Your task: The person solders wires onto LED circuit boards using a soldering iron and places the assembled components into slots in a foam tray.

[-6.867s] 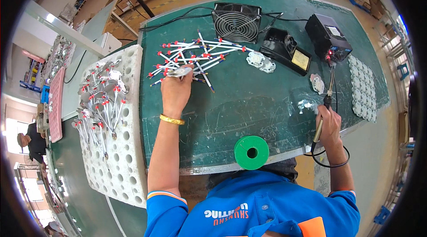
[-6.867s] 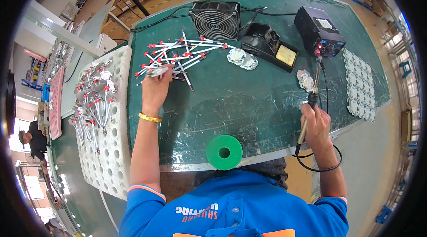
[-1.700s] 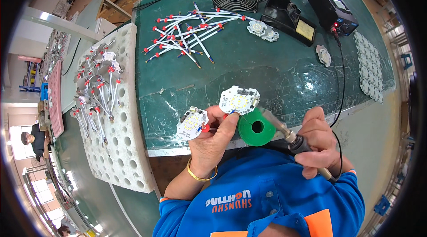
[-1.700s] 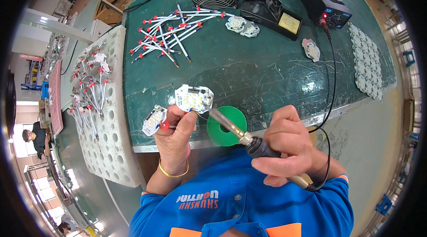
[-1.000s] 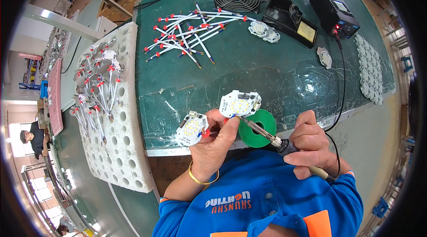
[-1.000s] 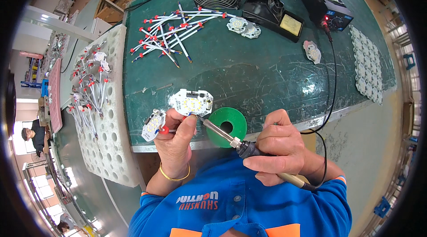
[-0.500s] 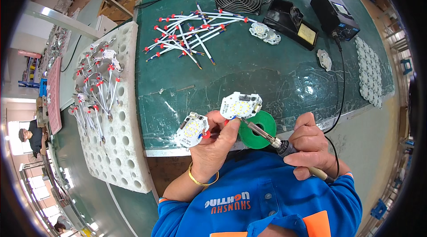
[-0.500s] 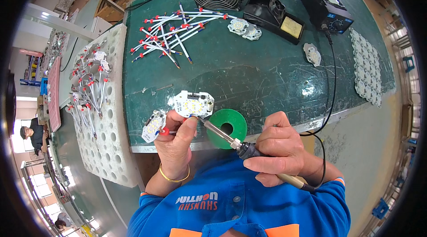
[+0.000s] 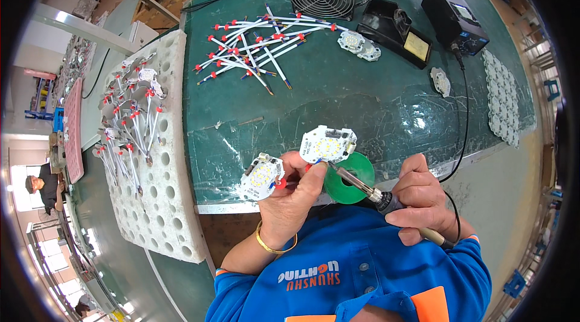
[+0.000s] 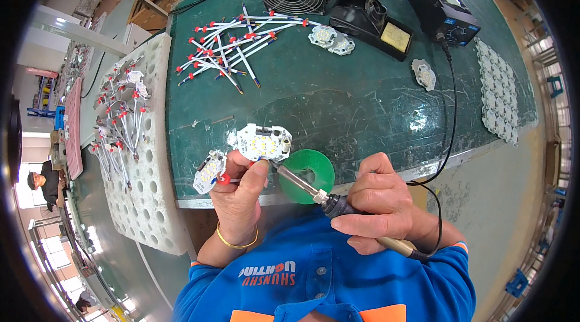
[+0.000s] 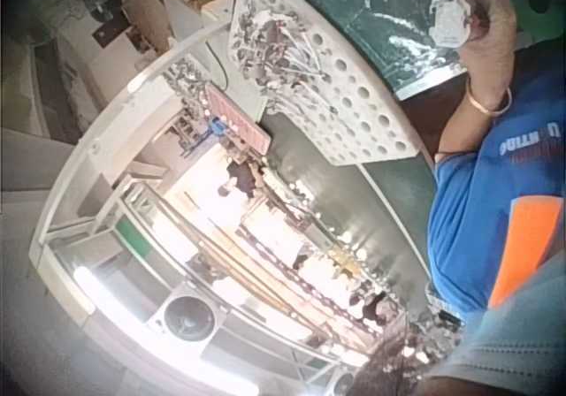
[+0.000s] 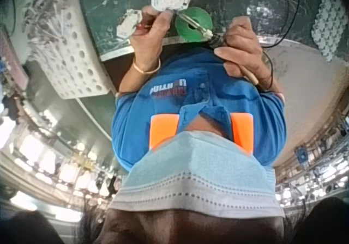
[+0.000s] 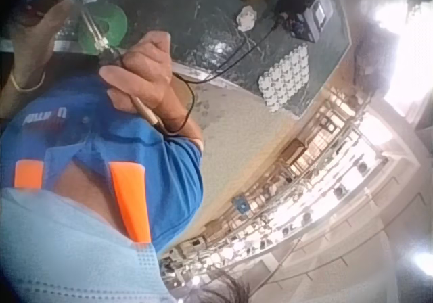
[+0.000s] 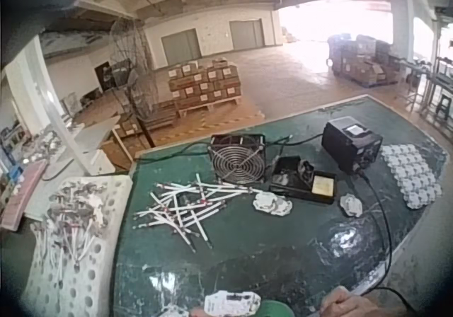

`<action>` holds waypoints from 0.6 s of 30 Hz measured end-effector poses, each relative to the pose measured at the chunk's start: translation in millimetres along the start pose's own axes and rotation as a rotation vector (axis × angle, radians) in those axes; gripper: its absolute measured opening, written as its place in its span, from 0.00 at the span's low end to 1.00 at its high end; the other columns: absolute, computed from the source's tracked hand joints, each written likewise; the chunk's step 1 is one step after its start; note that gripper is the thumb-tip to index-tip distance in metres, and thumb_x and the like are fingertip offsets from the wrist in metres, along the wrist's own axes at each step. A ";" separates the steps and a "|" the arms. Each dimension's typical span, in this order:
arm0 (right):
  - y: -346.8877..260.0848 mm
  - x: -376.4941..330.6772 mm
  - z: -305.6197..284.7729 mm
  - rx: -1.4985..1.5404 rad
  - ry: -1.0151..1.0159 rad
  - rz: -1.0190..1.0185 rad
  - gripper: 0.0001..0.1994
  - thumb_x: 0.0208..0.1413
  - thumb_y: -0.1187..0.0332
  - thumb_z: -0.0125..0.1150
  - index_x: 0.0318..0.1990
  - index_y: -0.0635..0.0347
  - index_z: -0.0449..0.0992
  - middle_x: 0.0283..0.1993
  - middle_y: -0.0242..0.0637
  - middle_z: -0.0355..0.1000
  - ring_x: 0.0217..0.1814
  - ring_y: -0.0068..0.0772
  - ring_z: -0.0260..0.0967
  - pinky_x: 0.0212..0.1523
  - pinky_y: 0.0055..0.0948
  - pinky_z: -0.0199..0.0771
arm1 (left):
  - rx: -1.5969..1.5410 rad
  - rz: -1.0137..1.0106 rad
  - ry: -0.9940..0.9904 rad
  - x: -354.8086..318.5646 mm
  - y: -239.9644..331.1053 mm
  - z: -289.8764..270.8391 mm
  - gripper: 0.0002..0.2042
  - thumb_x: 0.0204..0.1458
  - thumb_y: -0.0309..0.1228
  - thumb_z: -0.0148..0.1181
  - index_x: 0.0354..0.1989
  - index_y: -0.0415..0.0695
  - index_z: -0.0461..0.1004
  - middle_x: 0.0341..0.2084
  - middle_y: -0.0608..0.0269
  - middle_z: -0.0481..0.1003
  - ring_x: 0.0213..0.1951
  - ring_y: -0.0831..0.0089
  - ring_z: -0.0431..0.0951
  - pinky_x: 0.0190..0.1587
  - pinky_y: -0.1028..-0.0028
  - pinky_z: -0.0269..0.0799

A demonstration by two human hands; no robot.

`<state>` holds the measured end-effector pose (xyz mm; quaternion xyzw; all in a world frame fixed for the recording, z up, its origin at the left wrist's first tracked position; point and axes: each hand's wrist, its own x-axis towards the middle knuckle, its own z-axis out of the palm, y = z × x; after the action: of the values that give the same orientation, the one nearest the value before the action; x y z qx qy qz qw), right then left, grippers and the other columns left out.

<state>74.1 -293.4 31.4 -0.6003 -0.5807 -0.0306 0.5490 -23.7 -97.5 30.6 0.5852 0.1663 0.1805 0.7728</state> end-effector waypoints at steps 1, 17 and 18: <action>-0.2 0.6 0.3 0.001 0.003 0.004 0.10 0.47 0.67 0.59 0.39 0.49 0.75 0.19 0.27 0.62 0.22 0.26 0.62 0.32 0.31 0.57 | 0.000 0.000 0.000 0.0 0.4 0.6 0.06 0.51 0.22 0.58 0.37 0.39 0.71 0.23 0.72 0.70 0.25 0.87 0.65 0.28 0.85 0.62; 5.6 2.7 9.9 -0.056 0.120 0.031 0.15 0.37 0.82 0.59 0.34 0.52 0.75 0.18 0.28 0.63 0.18 0.26 0.60 0.30 0.29 0.58 | -0.087 -0.142 0.124 11.1 2.0 5.6 0.06 0.48 0.22 0.56 0.21 0.42 0.67 0.14 0.69 0.66 0.18 0.83 0.62 0.21 0.81 0.54; 1.8 4.7 5.4 -0.039 0.090 0.028 0.15 0.37 0.82 0.58 0.34 0.52 0.75 0.18 0.28 0.63 0.19 0.26 0.60 0.30 0.30 0.58 | -0.088 -0.149 0.127 11.7 2.9 6.0 0.07 0.48 0.22 0.56 0.20 0.42 0.67 0.13 0.69 0.64 0.18 0.83 0.61 0.21 0.81 0.53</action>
<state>73.7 -286.0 31.3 -0.6170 -0.5463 -0.0614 0.5631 -10.8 -96.3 34.5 0.5240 0.2498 0.1666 0.7971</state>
